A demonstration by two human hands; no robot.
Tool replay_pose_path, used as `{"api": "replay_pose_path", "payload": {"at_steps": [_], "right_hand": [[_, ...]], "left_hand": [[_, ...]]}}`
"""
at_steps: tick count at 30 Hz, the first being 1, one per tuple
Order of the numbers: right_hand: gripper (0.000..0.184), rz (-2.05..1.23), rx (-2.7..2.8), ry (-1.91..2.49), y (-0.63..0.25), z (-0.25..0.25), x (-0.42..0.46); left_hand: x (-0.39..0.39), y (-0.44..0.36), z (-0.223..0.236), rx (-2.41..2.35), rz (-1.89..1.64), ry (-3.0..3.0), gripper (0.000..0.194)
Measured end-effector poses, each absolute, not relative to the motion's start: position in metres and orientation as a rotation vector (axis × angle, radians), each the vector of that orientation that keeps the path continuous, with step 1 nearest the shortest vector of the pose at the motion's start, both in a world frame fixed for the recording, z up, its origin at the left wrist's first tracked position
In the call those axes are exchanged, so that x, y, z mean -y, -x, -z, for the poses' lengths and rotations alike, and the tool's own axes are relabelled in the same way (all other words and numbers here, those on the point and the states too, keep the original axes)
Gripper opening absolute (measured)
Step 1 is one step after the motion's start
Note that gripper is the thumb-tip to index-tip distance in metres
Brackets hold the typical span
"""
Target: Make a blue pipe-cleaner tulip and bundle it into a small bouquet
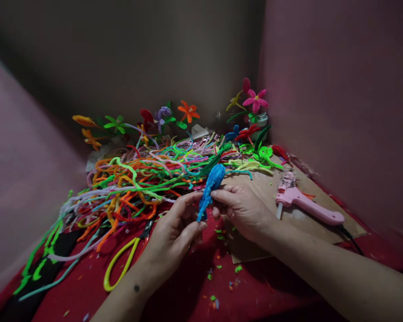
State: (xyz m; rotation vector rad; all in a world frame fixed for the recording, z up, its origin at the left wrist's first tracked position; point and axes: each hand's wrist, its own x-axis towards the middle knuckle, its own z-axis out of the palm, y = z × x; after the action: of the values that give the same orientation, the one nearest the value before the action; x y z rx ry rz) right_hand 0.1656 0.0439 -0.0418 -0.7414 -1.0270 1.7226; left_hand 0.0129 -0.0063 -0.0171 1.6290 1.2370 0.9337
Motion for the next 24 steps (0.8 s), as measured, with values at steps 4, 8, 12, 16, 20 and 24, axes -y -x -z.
{"api": "replay_pose_path", "payload": {"at_steps": [4, 8, 12, 16, 20, 24], "right_hand": [[0.025, -1.700, 1.035, 0.744, -0.1653, 0.0429, -0.0443], [0.026, -1.718, 1.028, 0.719, -0.1656, 0.0407, -0.0430], [0.025, -1.704, 1.046, 0.708, -0.1667, 0.0387, -0.0425], [0.025, -1.696, 1.069, 0.682, -0.1674, 0.0370, -0.0421], [0.019, -1.783, 1.075, 0.696, -0.1669, 0.0344, -0.0400], [0.019, -1.778, 1.073, 0.702, -0.1659, 0.0349, -0.0393]], "left_hand": [[0.0035, -0.0148, 0.0148, -1.178, -0.877, -1.423, 0.048], [0.0037, -0.0142, 0.0180, -1.265, -0.920, -1.483, 0.051], [0.0061, -0.0109, 0.0207, -1.328, -0.947, -1.663, 0.050], [0.0066, -0.0091, 0.0205, -1.345, -0.947, -1.721, 0.049], [0.0057, -0.0109, 0.0193, -1.326, -0.976, -1.652, 0.051], [0.0057, -0.0113, 0.0201, -1.300, -0.965, -1.588, 0.049]]}}
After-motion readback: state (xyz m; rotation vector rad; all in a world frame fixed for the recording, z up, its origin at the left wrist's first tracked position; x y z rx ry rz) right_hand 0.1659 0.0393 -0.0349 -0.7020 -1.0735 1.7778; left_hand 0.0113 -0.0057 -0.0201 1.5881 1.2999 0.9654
